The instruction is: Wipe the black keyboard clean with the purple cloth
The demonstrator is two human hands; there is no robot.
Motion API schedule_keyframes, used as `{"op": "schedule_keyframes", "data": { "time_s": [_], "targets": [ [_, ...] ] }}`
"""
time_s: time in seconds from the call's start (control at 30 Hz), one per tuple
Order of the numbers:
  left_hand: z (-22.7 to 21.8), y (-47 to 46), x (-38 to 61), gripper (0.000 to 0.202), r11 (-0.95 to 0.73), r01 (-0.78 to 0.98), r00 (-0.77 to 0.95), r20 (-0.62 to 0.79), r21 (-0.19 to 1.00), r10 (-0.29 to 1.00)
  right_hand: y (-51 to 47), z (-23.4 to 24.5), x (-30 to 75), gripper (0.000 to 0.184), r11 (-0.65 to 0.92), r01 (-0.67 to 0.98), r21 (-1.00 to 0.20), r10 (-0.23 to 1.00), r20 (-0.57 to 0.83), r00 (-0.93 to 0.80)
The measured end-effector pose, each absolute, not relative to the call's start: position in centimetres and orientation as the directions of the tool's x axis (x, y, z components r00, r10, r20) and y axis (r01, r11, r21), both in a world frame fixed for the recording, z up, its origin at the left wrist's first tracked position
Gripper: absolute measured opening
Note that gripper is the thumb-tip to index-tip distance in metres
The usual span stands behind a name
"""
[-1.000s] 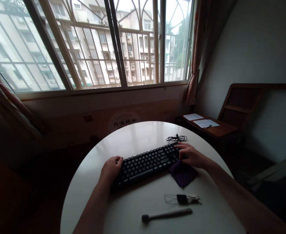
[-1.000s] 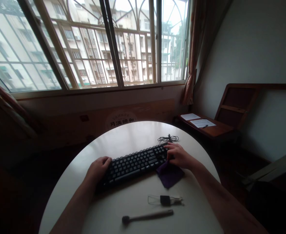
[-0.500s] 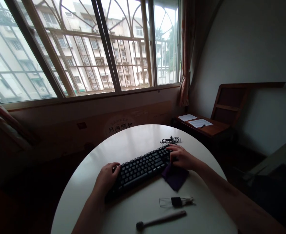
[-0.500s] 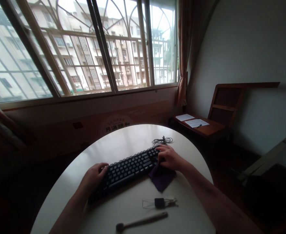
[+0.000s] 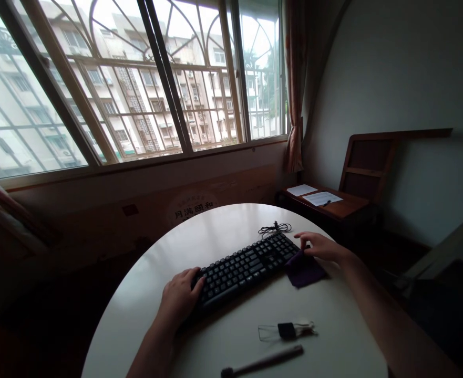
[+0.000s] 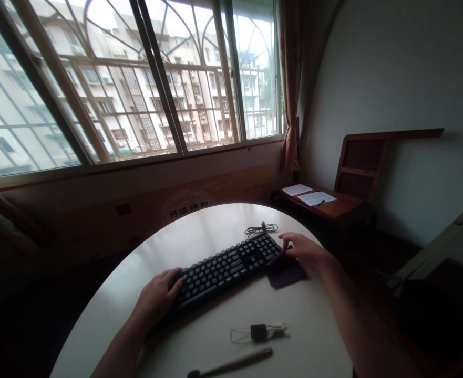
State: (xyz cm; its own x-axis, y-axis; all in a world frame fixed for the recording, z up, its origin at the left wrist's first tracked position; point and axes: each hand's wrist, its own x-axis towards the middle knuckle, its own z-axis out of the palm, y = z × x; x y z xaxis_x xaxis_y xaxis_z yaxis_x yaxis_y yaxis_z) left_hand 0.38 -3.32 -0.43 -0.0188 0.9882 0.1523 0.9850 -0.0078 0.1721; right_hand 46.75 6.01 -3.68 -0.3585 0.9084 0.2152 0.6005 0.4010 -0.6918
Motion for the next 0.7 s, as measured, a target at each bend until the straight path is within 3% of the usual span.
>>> {"op": "schedule_keyframes", "data": {
  "time_s": [0.17,0.43,0.7],
  "targets": [
    [-0.4,-3.5,0.3,0.039,-0.035,0.982,0.003,0.165,0.186,0.986,6.0,-3.5,46.9,0.007,0.345,0.596,-0.725,0.927,0.166,-0.335],
    [0.1,-3.8,0.4,0.041,-0.043,0.981,0.017,0.141,0.189,0.990,5.1,-2.5,44.5,0.008,0.475,0.449,-0.757,0.843,0.246,-0.477],
    [-0.3,-3.5,0.1,0.043,-0.056,0.974,0.023,0.149,0.221,0.989,5.7,-3.2,46.9,0.004,0.346,0.543,-0.765,0.912,0.138,-0.387]
  ]
}}
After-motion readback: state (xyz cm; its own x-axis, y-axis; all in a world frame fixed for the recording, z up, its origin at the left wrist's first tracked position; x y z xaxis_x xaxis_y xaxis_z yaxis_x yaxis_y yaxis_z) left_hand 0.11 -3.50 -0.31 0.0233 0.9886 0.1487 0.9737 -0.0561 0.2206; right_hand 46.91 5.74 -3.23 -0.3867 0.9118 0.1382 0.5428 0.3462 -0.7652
